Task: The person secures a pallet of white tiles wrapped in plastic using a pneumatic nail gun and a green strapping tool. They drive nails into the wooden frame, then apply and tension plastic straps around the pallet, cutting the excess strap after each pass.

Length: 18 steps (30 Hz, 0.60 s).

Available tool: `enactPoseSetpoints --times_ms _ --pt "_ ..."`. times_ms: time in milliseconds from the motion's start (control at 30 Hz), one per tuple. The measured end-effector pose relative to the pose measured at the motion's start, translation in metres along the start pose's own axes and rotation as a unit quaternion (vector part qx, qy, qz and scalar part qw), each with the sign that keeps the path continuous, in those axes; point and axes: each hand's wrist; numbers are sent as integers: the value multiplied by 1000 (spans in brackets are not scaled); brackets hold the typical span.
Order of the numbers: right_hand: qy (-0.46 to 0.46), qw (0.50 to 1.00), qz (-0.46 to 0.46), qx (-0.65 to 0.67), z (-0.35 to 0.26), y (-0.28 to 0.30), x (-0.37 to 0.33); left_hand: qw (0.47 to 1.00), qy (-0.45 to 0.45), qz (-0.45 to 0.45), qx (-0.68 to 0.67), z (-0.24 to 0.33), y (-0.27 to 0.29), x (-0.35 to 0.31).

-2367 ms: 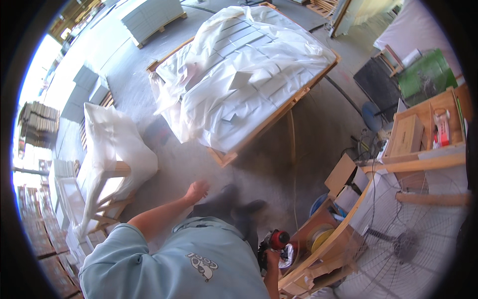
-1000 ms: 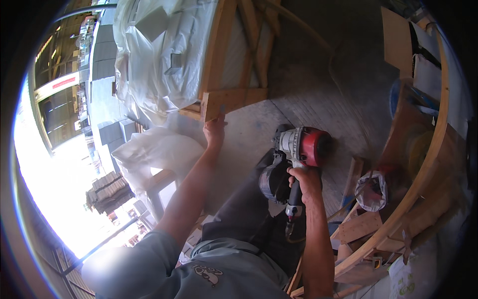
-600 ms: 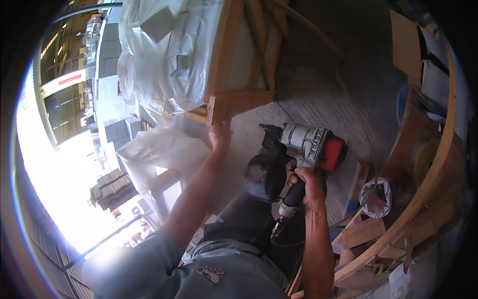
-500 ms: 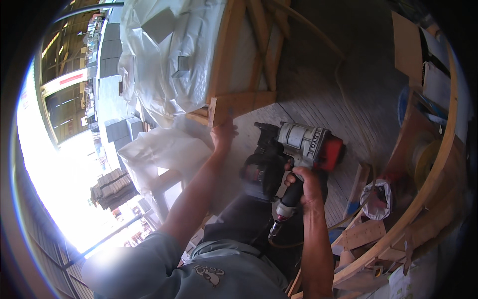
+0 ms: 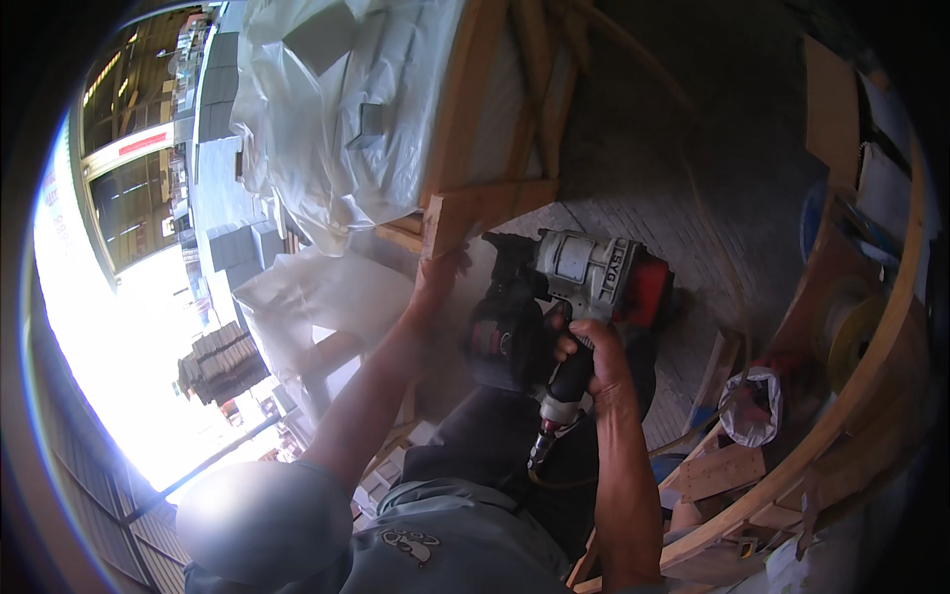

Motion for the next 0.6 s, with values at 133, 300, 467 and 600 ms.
enactPoseSetpoints --times_ms 133,300,467,600 --pt "-50 999 11 -3 6 0 20 999 -38 5 34 -6 1 0" --pt "0 1000 -8 -13 -1 2 24 993 -54 8 102 -19 7 1" --pt "31 997 67 -35 -20 20 4 975 31 31 217 -24 10 -2" --pt "14 989 143 -45 -28 35 -9 960 31 109 255 -2 26 -34"
Point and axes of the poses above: each hand's wrist, its own x-axis towards the middle knuckle, its own y-axis out of the back of the hand, z = x × y, and after that the axes turned 7 degrees about x, right-handed
